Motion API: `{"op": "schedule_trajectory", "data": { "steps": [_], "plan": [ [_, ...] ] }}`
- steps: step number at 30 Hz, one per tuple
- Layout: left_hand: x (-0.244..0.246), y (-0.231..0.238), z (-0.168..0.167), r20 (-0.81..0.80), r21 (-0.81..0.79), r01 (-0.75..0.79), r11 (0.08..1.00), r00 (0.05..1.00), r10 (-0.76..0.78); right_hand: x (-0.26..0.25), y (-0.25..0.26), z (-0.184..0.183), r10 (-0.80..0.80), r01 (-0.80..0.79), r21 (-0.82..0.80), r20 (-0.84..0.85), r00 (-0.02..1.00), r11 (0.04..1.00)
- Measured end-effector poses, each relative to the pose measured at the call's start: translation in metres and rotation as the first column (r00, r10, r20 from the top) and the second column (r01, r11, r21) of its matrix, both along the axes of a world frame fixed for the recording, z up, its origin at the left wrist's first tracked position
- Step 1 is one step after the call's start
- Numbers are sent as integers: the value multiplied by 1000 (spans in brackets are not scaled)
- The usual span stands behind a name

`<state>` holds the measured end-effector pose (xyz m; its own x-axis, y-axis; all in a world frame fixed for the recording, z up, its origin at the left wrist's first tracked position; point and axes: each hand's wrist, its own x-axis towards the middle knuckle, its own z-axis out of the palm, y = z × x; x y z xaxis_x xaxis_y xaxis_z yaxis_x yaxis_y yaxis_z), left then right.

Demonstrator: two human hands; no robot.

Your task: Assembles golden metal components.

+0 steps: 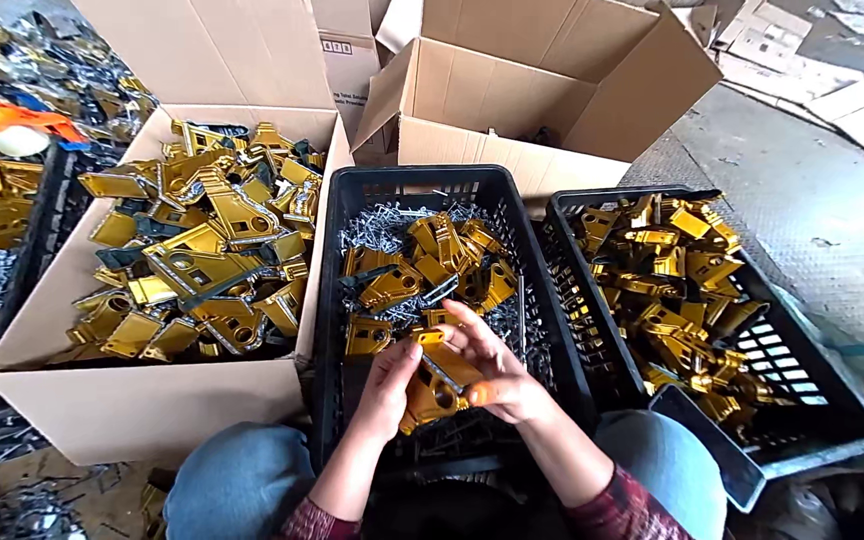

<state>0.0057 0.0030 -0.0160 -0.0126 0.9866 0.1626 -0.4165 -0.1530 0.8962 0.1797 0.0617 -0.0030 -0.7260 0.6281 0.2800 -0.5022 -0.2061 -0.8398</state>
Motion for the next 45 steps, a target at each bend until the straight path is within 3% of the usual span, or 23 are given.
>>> {"op": "schedule_trajectory", "data": {
  "steps": [2,4,6,8,10,11,14,17,23,26,28,30,31,32,33,35,38,40,41,45],
  "plan": [
    [-7,3,1,-103,10,-18,1000,995,19,0,-2,2,-74,71,77,32,997,994],
    [-13,6,5,-314,-8,-97,995,945,90,2,-2,2,-261,208,285,162,952,936],
    [-16,7,5,-424,-60,-84,995,904,51,4,-3,1,-483,249,578,295,825,777],
    [-10,3,5,-395,-154,6,988,916,-67,-1,-6,-4,-647,177,826,266,715,535],
    [-2,0,2,-401,-179,17,984,912,-88,-6,-9,-8,-697,121,905,223,682,407],
    [-2,0,1,-396,-184,27,983,913,-99,-6,-10,-9,-689,100,898,252,679,428],
    [-9,-2,0,-334,-191,99,977,929,-160,1,-6,4,-543,21,748,462,701,664],
    [-10,-3,-3,-295,-170,169,971,931,-214,9,2,8,-474,96,611,494,729,786],
    [-9,-1,0,-257,-203,218,955,929,-267,7,0,5,-409,251,355,499,764,901],
    [-22,-4,5,-60,-128,396,909,912,-406,1,-5,19,-350,418,-73,428,833,905],
    [-16,-5,7,-2,-21,366,930,930,-367,-4,-4,24,-313,444,-296,398,862,846],
    [-4,-3,7,-33,-55,144,988,989,-146,-4,3,22,-293,458,-234,510,809,857],
    [0,-1,7,-59,-122,0,992,998,-8,-2,11,15,-324,458,-54,635,702,887],
    [1,2,7,-89,-196,-118,973,991,102,3,20,3,-396,378,215,765,508,901],
    [0,6,9,-106,-261,-214,941,976,192,7,28,-8,-464,201,421,839,284,884],
    [-4,11,15,-124,-351,-337,874,941,313,5,40,-31,-439,-115,432,898,-43,895],
    [-10,11,15,-139,-341,-400,851,916,376,-13,39,-61,-363,-283,281,883,-299,917],
    [-12,9,13,-110,-309,-383,870,923,368,-19,35,-71,-369,-317,264,865,-340,911],
    [-12,8,13,-100,-298,-373,879,928,360,-18,37,-70,-366,-314,270,879,-306,910],
    [-14,2,19,-73,-305,-330,893,943,324,10,56,-47,-427,-20,431,899,100,902]
  ]
}}
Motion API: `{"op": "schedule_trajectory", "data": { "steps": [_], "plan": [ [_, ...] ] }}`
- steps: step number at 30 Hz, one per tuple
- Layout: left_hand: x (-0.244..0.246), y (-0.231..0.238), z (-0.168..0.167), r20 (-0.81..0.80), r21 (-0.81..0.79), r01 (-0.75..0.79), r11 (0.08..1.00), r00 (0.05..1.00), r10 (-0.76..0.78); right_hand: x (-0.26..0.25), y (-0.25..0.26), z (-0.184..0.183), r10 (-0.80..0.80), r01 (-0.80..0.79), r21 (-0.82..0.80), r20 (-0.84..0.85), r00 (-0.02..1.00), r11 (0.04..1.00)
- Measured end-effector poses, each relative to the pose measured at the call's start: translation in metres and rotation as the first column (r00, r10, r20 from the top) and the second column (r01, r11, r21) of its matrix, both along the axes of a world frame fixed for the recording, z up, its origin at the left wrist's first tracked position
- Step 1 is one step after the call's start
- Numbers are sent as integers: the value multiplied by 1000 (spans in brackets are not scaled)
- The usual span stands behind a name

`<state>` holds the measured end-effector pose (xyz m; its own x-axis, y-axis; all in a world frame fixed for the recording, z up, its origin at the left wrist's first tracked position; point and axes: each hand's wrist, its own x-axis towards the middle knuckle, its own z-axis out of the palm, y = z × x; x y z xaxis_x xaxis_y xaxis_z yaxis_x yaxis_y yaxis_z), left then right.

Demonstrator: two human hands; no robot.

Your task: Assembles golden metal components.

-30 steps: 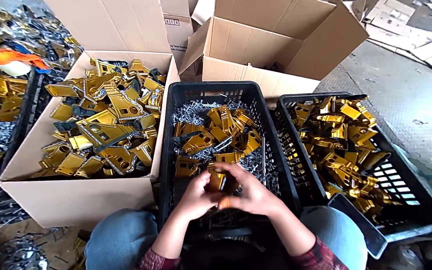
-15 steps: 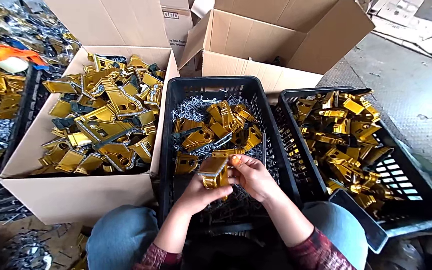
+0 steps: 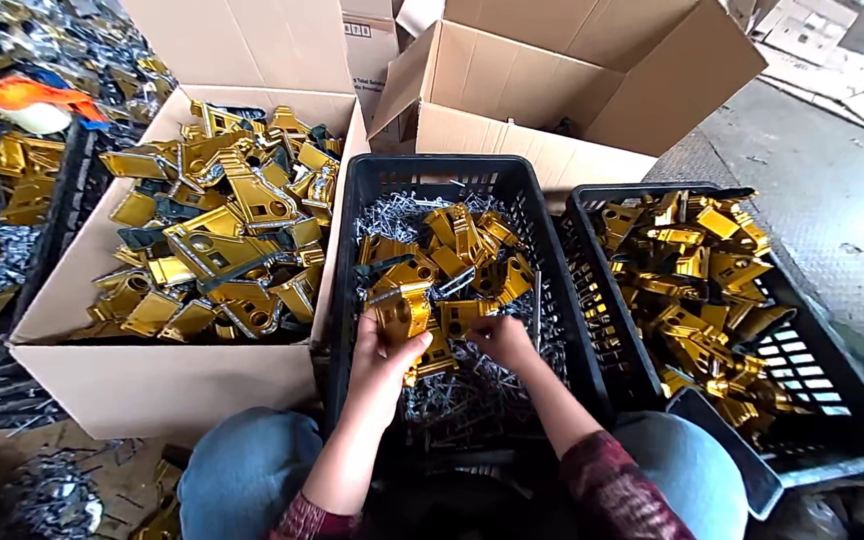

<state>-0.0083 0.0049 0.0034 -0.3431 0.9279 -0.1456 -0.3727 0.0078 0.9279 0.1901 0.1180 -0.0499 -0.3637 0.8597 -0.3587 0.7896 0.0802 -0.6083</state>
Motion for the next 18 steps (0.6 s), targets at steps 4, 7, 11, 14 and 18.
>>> {"op": "schedule_trajectory", "data": {
  "steps": [4,7,11,14,18],
  "plan": [
    [3,-2,10,84,-25,4,1000,996,-2,21,13,33,-103,97,42,159,982,994],
    [5,-1,9,145,-39,3,999,989,2,-1,3,29,-92,105,3,520,849,994],
    [6,-2,6,157,-63,1,998,988,9,-31,-9,-14,60,-26,-66,583,810,997],
    [5,-3,5,162,-86,6,996,987,8,-29,-4,-22,88,-56,-73,571,816,996],
    [4,0,3,204,-146,-36,989,977,65,-2,0,32,184,-113,-177,467,865,978]
  ]
}}
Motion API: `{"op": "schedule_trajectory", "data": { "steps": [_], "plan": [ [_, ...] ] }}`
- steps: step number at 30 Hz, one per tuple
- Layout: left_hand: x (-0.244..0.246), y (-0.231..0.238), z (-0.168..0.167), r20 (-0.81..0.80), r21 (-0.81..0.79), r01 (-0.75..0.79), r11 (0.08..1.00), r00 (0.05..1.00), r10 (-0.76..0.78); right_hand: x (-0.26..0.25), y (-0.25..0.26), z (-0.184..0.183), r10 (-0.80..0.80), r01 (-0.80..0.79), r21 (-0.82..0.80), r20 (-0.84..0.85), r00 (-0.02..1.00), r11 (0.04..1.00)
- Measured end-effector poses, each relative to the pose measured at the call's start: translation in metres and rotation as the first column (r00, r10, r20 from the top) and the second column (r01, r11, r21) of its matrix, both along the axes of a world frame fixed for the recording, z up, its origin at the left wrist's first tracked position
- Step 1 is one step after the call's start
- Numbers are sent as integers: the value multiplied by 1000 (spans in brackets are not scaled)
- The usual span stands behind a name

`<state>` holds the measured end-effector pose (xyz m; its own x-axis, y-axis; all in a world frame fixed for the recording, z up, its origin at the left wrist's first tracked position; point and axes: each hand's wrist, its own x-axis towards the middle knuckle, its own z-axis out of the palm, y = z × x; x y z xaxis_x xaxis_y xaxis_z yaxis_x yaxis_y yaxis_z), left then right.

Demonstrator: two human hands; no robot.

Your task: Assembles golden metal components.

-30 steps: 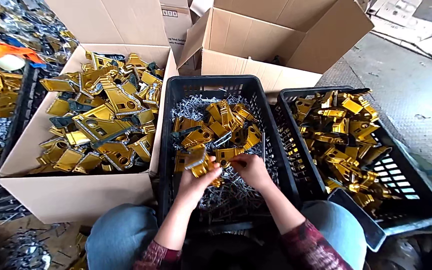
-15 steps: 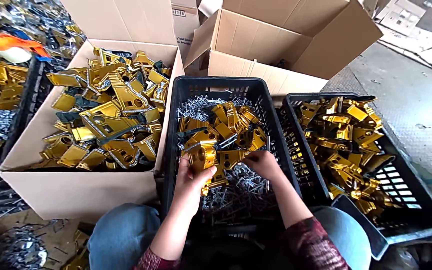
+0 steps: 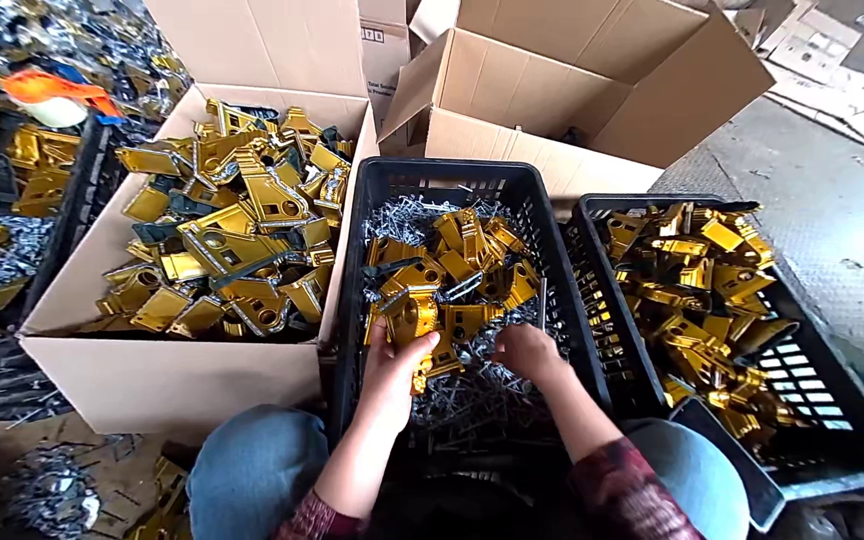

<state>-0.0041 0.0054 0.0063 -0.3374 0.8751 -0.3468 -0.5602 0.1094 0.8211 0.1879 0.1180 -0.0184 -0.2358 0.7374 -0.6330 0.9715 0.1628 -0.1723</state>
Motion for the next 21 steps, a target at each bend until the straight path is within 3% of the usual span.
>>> {"op": "schedule_trajectory", "data": {
  "steps": [2,4,6,7,8,10,12,14,16,17,19,21],
  "plan": [
    [1,4,1,67,-54,-10,998,998,13,17,-10,37,63,-59,29,-164,984,998],
    [2,7,1,141,-87,8,996,990,4,33,-24,61,112,-68,106,-493,863,992],
    [5,7,1,216,-98,43,994,976,-21,39,-36,58,29,-66,-6,-861,508,998],
    [7,6,2,245,-98,59,993,969,-33,37,-40,53,-41,-107,-86,-928,371,991],
    [8,6,3,265,-94,78,992,963,-51,34,-43,48,-81,-138,-131,-944,319,982],
    [9,2,2,274,-56,125,991,956,-105,28,-44,38,-93,-145,-151,-934,346,978],
    [7,-2,-2,236,11,174,985,957,-172,24,-43,36,-30,-108,-90,-889,458,990],
    [5,-4,-4,114,39,240,970,963,-242,24,-42,37,63,-68,30,-838,542,997],
    [2,-4,-6,-32,48,353,934,936,-352,21,-47,37,196,17,243,-820,538,970],
    [2,-4,-6,-90,60,419,906,906,-413,18,-50,36,312,72,402,-799,515,913],
    [5,-6,-6,-166,92,513,854,853,-495,9,-56,34,574,169,712,-663,481,681],
    [9,-6,-9,-218,120,547,829,829,-515,3,-58,31,737,193,876,-477,479,442]
  ]
}}
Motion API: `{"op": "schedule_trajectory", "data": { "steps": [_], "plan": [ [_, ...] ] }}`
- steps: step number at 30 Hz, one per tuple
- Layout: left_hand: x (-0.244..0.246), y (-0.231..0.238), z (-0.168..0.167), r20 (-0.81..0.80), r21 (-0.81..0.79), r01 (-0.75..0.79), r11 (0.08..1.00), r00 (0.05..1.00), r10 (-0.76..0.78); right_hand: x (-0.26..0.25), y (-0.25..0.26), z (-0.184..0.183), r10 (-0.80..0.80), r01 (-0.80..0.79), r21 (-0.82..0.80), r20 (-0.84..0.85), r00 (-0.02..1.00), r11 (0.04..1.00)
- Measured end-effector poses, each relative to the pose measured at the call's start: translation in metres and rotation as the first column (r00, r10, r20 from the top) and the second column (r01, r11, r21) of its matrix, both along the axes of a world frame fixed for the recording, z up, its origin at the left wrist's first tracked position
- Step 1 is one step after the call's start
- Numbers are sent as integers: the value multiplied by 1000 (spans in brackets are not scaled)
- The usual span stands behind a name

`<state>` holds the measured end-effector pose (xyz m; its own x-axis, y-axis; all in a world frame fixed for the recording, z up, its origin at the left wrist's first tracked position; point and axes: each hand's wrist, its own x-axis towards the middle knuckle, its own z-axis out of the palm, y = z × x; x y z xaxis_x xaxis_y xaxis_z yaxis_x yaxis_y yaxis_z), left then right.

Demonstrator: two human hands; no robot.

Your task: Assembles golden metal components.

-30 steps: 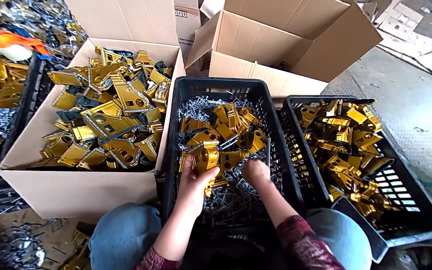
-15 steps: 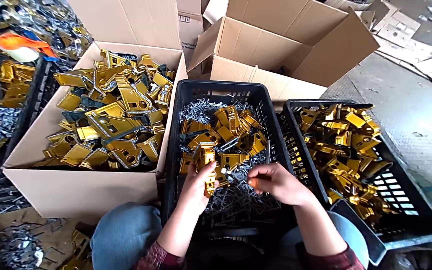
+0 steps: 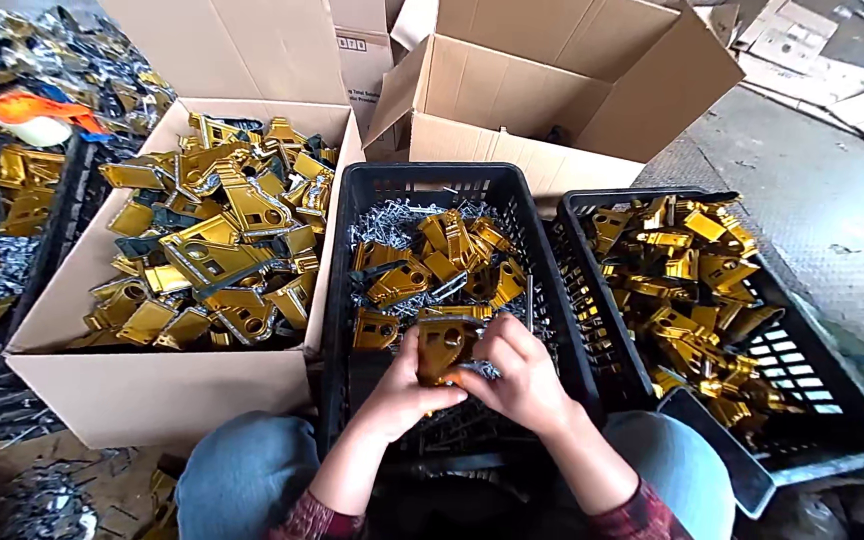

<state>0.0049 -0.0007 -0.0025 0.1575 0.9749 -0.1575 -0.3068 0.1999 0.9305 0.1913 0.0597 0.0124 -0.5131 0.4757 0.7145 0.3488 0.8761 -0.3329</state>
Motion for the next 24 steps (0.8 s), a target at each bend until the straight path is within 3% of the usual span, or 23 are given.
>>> {"op": "schedule_trajectory", "data": {
  "steps": [2,4,6,9,12,15,16,18,19,21,23,24],
  "plan": [
    [-1,-1,-3,5,25,23,999,1000,-23,-5,2,-11,-9,13,61,-65,998,998],
    [-4,-1,-5,39,14,47,999,998,-47,-9,6,-24,24,-51,-175,-150,988,983],
    [-7,-1,-9,54,0,70,998,996,-69,-14,8,-33,98,-235,-484,-291,952,843],
    [-5,-3,-13,58,-55,54,997,997,-51,-14,8,-34,82,-308,-647,-355,931,697],
    [4,-4,-11,-9,-131,-16,991,1000,15,-10,10,-28,70,-187,-785,-182,981,590],
    [8,-3,-19,-285,-140,-2,990,958,-39,-4,21,-11,91,34,-958,62,994,286],
    [6,-2,-19,-374,-138,-12,990,926,-41,-2,29,-1,133,129,-964,163,978,231],
    [-2,2,-16,-456,-109,-113,988,888,51,9,50,20,84,272,-926,302,950,261],
    [-6,5,-13,-450,-86,-196,977,883,137,16,62,28,-84,267,-914,254,964,306],
    [-15,10,-6,-368,-60,-368,928,872,322,30,95,38,-438,62,-922,-122,891,383],
    [-21,13,1,-265,-73,-478,875,855,445,37,124,47,-525,-165,-894,-384,759,416],
    [-22,14,3,-226,-83,-507,858,848,480,35,129,44,-526,-158,-893,-383,760,422]
  ]
}}
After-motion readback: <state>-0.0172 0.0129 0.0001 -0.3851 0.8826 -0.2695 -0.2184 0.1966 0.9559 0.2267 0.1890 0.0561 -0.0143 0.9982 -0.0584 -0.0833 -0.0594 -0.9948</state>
